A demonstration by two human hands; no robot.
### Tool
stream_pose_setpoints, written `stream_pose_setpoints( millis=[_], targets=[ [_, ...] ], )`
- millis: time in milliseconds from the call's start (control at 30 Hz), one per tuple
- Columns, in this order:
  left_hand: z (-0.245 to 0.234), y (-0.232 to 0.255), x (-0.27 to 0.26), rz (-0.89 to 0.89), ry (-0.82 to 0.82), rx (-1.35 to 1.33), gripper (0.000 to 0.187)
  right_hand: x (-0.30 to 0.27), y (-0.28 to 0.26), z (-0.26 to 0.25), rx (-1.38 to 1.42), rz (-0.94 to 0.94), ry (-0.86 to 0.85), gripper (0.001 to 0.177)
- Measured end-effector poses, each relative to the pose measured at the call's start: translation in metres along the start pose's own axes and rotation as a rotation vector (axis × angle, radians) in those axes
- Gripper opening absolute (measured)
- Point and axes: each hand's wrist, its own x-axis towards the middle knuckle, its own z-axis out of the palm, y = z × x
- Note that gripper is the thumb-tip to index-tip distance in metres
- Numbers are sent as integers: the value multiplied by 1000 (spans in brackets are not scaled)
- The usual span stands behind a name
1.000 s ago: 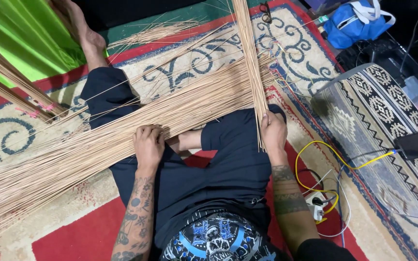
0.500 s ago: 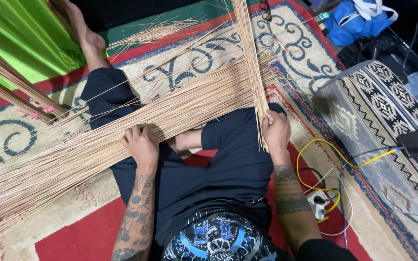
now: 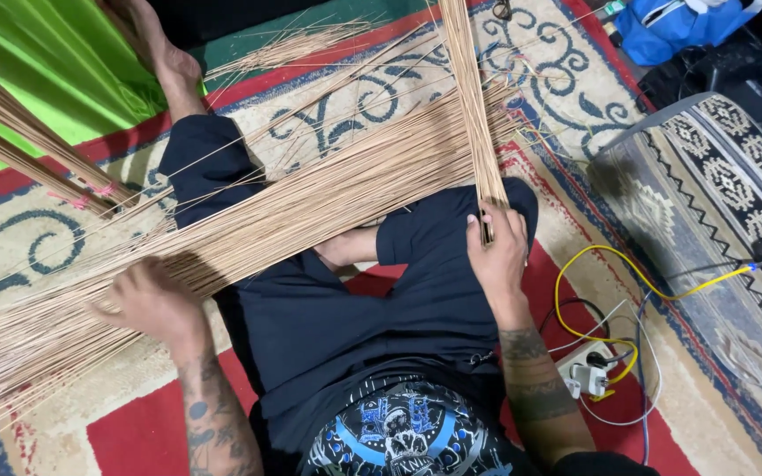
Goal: Weaving thin wooden sticks together to create a large mat or screen while sitting on the floor.
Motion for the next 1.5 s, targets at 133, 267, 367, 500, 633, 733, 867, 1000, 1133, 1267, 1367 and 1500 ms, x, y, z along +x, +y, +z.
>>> stream_pose_setpoints(
  millis=[133, 267, 367, 500, 633, 733, 867, 1000, 1133, 1267, 1367, 1500],
  targets=[
    [-15, -111, 12, -171, 193, 59, 26, -2, -15, 6, 80, -14, -29, 23],
    [-40, -156, 23, -274, 463, 144, 15, -2, -42, 13, 218, 1, -76, 25],
    [-67, -112, 44, -215, 646, 99, 10, -3, -62, 15, 329, -21, -107, 26],
    [-102, -1, 61, -56, 541, -301, 8, -9, -96, 11, 527, 40, -262, 22],
    [-122, 112, 36, 188, 462, -576, 25, -26, -106, 30, 668, 22, -355, 24],
    [-156, 178, 7, 548, 127, -975, 16, -29, -111, 24, 995, 40, -569, 55],
    [-138, 183, -7, 601, 5, -1069, 19, -20, -89, 12, 1011, 80, -320, 44],
    [-113, 117, 10, 494, -90, -856, 9, 22, -31, -32, 1313, 28, 75, 23],
    [-109, 80, 20, 336, 24, -706, 8, 18, -23, -61, 963, 275, 351, 40],
    [-131, 127, 7, 339, -14, -918, 3, -16, -99, -26, 1162, 173, 79, 38],
    [-148, 164, -5, 412, -89, -1137, 5, -34, -136, -5, 1161, 1, -254, 42],
    [-121, 136, 3, 387, -90, -1105, 9, -18, -99, -6, 1062, 9, -184, 51]
  ],
)
